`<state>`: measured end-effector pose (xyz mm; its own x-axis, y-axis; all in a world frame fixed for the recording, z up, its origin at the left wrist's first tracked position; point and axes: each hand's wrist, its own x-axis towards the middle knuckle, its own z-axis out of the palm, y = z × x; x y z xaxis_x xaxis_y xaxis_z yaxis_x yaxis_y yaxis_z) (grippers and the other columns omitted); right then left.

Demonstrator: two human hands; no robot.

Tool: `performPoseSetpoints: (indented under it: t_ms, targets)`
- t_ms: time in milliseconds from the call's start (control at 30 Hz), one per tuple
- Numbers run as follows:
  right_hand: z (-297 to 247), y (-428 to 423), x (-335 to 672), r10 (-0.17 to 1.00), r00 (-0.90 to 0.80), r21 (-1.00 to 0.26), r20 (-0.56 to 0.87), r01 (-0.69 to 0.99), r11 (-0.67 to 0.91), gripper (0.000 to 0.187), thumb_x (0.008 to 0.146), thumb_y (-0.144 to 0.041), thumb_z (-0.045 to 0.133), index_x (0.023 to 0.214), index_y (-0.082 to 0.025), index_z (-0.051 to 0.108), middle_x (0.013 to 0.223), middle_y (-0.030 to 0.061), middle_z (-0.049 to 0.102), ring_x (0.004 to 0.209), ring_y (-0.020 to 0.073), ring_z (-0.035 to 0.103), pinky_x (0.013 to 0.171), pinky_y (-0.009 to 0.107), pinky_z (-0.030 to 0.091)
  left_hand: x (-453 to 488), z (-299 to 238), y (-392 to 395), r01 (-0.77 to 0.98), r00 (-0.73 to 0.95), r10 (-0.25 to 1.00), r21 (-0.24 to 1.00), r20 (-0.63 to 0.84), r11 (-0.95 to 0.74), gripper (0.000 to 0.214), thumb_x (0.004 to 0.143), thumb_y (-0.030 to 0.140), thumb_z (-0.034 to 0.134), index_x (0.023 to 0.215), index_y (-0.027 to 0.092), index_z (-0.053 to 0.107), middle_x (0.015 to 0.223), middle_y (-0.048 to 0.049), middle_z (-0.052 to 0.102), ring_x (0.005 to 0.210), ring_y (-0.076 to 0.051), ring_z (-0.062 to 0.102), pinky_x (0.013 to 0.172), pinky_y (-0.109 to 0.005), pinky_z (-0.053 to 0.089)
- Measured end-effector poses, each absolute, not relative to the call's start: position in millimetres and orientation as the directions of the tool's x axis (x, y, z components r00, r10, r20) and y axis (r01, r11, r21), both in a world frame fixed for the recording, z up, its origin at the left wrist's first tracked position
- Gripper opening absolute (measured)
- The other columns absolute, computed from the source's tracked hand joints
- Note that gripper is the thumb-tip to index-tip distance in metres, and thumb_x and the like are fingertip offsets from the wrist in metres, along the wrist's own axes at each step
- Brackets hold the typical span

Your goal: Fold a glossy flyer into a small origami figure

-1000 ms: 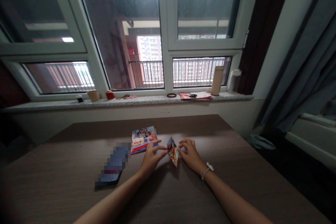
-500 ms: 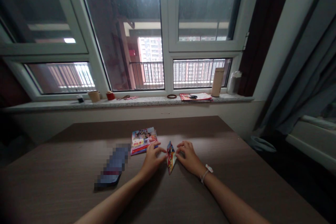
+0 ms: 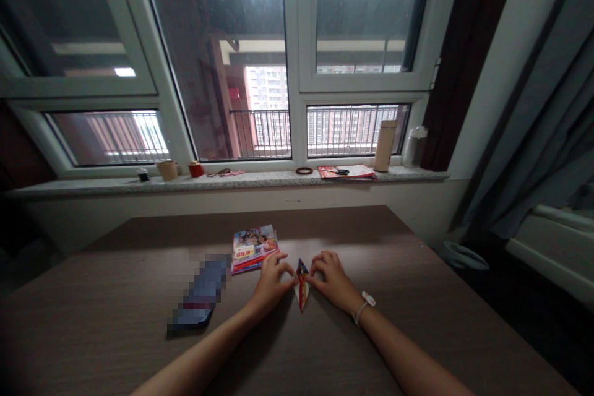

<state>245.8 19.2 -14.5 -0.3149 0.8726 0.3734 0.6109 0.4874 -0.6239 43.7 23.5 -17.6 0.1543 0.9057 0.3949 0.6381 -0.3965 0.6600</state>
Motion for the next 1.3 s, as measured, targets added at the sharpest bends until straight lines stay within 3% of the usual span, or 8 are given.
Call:
performPoseSetpoints:
  t_ms: [267,533,1300]
  targets:
    - [-15.2,19.7,245.6,0.873,-0.308,-0.609,0.378,0.628,0.485,0.005,0.082,-0.03,0.065,0.08,-0.025,0.065,0.107,0.0039,0.057,0.113,0.0237,0.042,0.104,0.041,0.033,43.5,-14.3,22.7,0.619,0.16,0.922,0.692,0.352,-0.372,0.013,0.061,0.014,0.079,0.065,0.021,0.07,0.121,-0.0081,0.056,0.122,-0.031,0.041,0.105,-0.05,0.032]
    - [-7.3,14.3,243.6,0.867,-0.331,-0.587,0.371,0.64,0.496,0.007,0.082,-0.03,0.065,0.079,-0.024,0.064,0.104,0.0031,0.058,0.111,0.0211,0.043,0.101,0.036,0.035,44.1,-15.6,22.6,0.66,0.178,0.925,0.657,0.336,-0.365,0.007,0.068,0.018,0.075,0.07,0.02,0.069,0.122,-0.0069,0.055,0.125,-0.028,0.039,0.106,-0.046,0.031]
    - [-6.0,13.2,241.6,0.853,-0.344,-0.552,0.391,0.654,0.517,0.005,0.084,-0.029,0.064,0.083,-0.024,0.062,0.104,0.0037,0.057,0.108,0.0214,0.044,0.099,0.037,0.038,45.6,-19.7,25.6,0.677,0.187,0.933,0.648,0.307,-0.349,0.006,0.072,0.012,0.069,0.071,0.019,0.07,0.133,-0.0077,0.053,0.131,-0.031,0.033,0.107,-0.051,0.028]
